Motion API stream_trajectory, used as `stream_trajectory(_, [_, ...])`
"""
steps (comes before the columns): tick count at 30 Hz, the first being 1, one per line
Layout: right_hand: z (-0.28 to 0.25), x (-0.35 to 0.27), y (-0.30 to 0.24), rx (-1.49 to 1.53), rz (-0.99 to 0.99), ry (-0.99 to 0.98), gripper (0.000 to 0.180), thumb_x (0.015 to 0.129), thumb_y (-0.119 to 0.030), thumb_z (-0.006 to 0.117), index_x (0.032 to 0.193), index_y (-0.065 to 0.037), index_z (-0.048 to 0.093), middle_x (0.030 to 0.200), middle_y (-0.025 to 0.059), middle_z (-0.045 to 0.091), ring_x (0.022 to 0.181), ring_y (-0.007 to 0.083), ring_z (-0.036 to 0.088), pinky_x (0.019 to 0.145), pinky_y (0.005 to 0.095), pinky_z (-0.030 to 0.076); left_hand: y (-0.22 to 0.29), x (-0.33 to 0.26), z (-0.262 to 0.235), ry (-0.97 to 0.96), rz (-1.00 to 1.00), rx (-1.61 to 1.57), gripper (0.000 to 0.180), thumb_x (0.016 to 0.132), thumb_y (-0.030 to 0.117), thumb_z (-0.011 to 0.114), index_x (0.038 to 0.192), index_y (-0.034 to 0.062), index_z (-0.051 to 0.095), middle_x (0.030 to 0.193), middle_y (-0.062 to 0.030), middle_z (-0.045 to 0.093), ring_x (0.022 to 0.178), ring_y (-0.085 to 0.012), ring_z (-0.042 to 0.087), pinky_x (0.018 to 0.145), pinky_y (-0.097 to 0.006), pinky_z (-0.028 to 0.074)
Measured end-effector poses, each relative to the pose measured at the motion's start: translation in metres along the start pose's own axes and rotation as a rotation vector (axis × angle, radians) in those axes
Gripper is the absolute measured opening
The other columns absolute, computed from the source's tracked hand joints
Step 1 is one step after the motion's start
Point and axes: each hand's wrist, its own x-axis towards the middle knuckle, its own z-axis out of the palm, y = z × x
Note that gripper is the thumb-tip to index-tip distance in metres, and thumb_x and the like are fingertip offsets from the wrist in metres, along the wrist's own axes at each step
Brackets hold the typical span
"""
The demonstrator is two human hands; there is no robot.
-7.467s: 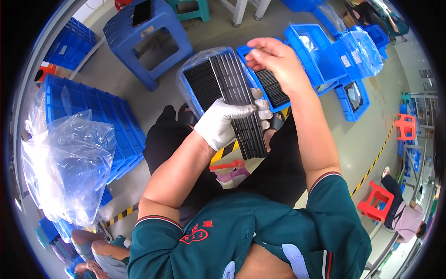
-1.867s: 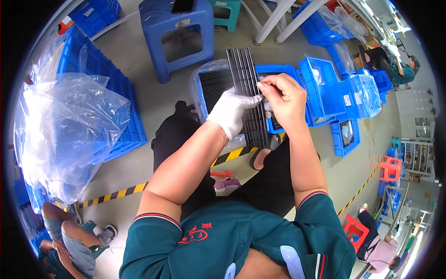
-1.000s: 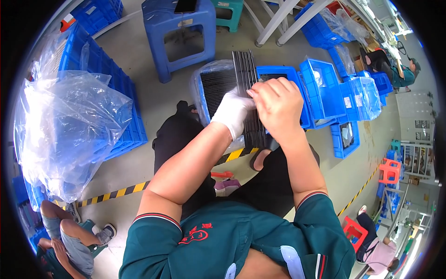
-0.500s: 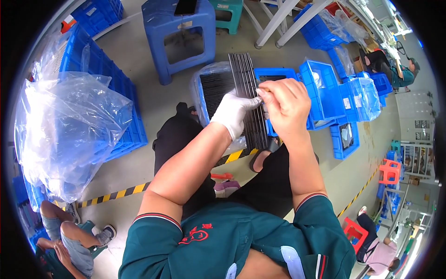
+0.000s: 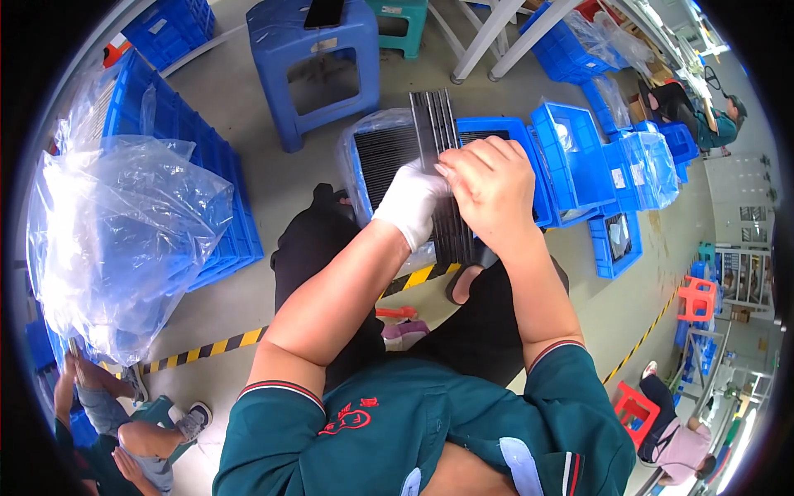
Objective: Inspecting and sorting a stack of thin black metal plates into different plastic storage bins.
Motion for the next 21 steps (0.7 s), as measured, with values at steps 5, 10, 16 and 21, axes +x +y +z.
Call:
stream_trajectory(5, [0.005,-0.005,0.005,0.001,0.026,-0.028,0.009,0.072,-0.013,0.073,0.078,-0.009,0.068,0.073,0.0025,0.063,0.07,0.0223,0.058,0.064,0.035,0.043,0.006,-0.008,0.008,-0.014,0.008,0.018,0.016,0.08,0.0,0.061,0.096,0.0022,0.061,0.086,-0.0021,0.06,0.079,-0.0115,0.056,0.07,-0.027,0.045])
stream_trajectory(10, [0.003,-0.003,0.006,0.058,0.054,-0.041,0.011,0.071,-0.012,0.075,0.079,-0.009,0.069,0.073,0.0031,0.063,0.071,0.0222,0.059,0.065,0.0349,0.044,0.001,-0.002,0.0,-0.031,-0.013,0.015,0.017,0.08,0.0,0.062,0.097,0.0018,0.062,0.088,-0.0031,0.061,0.08,-0.0118,0.057,0.07,-0.028,0.046])
stream_trajectory(16, [-0.002,-0.004,0.008,0.345,0.265,0.052,0.01,0.075,-0.004,0.074,0.084,-0.002,0.07,0.076,0.0056,0.064,0.067,0.0162,0.06,0.057,0.0262,0.045,0.008,-0.006,0.008,0.029,-0.11,-0.075,0.018,0.083,-0.002,0.061,0.101,0.0009,0.063,0.089,-0.0049,0.064,0.079,-0.016,0.062,0.069,-0.029,0.049])
stream_trajectory(21, [0.006,-0.007,0.012,0.415,0.386,-0.026,0.01,0.076,-0.005,0.074,0.085,-0.003,0.071,0.075,0.0049,0.063,0.066,0.0136,0.058,0.058,0.0253,0.044,0.006,-0.005,0.005,-0.016,-0.09,-0.072,0.02,0.083,-0.002,0.061,0.102,0.0018,0.063,0.09,-0.0045,0.063,0.081,-0.0155,0.062,0.069,-0.029,0.049])
